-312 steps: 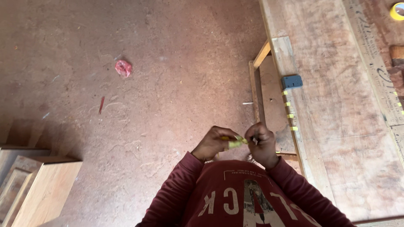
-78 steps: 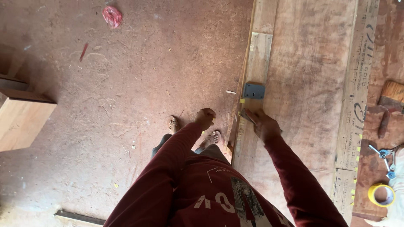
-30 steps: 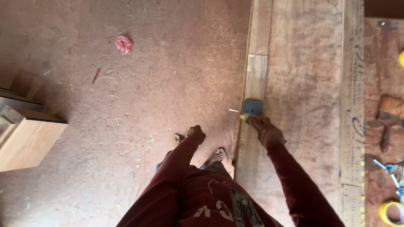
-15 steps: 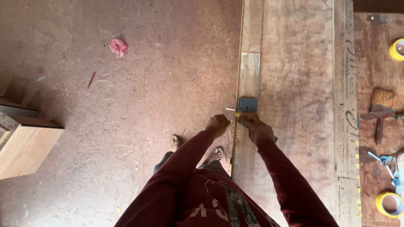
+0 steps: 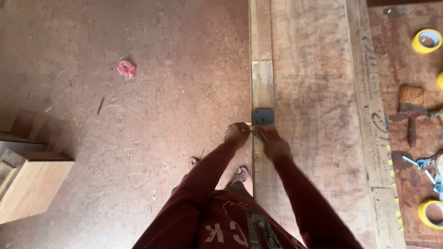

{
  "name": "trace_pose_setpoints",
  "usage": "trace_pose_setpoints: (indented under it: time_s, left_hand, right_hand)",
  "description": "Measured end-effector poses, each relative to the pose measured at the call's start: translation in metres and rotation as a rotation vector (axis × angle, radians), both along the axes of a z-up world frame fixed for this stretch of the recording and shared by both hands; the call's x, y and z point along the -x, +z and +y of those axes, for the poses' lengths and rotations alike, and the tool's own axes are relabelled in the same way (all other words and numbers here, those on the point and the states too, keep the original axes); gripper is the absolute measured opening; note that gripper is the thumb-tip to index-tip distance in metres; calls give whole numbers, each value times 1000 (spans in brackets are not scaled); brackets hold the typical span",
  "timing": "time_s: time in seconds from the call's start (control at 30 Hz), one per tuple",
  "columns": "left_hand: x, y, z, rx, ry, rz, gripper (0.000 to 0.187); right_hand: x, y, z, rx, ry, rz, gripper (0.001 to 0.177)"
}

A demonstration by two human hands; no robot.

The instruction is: The person applies small pieces of yellow tape to the edges of a wooden frame using a utility knife to cut the tape. The person works along the frame's perimeter, placing tape at regular intervals.

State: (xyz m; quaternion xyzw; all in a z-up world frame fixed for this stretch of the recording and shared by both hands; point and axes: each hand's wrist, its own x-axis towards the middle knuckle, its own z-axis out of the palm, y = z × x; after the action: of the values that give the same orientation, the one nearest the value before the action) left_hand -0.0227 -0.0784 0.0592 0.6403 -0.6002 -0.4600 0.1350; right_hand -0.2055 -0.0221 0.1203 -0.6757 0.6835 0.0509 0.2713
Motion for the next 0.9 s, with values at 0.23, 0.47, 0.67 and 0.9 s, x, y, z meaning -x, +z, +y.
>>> trace_pose_setpoints:
  time_s: [0.23, 0.47, 0.67, 0.9]
  left_hand:
    - [40, -22, -1, 171, -454, -587, 46]
    - [50, -25, -8, 268, -489, -557, 27]
    - [48, -50, -24, 113, -158, -407, 27]
    - [15, -53, -4, -275, 629, 481, 27]
  right_hand:
    - [57, -42, 145, 508, -372, -181, 60]
    - [67, -48, 199, 473, -448, -240, 68]
    - [59, -57, 183, 464, -563, -109, 57]
    - [59, -59, 196, 467, -566, -90, 48]
